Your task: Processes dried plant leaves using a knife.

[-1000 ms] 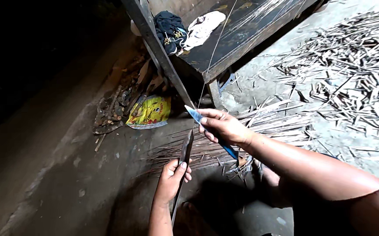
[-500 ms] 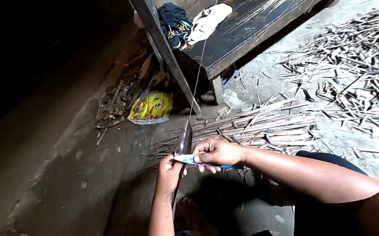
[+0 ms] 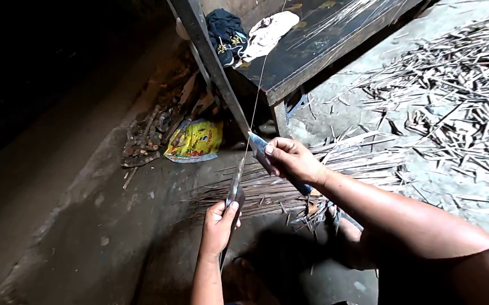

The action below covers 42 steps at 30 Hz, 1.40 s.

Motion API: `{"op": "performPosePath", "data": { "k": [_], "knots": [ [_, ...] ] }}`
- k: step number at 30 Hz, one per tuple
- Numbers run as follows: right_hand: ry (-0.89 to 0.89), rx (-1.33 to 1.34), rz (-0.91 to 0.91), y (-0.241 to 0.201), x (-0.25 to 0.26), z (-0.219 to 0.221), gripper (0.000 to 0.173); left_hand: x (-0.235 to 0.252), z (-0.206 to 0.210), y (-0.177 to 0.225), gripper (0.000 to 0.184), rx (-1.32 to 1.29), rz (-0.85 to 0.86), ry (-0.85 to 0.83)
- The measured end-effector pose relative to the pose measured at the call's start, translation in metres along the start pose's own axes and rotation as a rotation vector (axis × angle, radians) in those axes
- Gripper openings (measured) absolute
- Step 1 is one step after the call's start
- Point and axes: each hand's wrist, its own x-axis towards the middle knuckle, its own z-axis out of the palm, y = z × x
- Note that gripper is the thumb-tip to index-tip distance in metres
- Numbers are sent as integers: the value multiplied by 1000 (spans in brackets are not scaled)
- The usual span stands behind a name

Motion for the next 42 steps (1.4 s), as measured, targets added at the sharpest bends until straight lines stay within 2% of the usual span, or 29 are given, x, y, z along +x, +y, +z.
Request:
{"op": "performPosePath", "data": {
  "k": [9, 15, 28, 36, 42],
  "knots": [
    [-275, 43, 259, 14, -25, 33, 23, 7, 10, -8, 28, 295, 76, 145],
    [-341, 125, 464, 24, -39, 55, 21, 5, 12, -9, 28, 405, 86, 199],
    [-183, 163, 505, 18, -31, 53, 20, 0, 18, -7, 26, 594, 93, 244],
    [-99, 238, 563, 14, -24, 47, 20, 2, 21, -15, 23, 660, 209, 273],
    [-34, -16, 443, 15, -25, 46, 20, 5, 23, -18, 23, 700, 241, 306]
  ]
}}
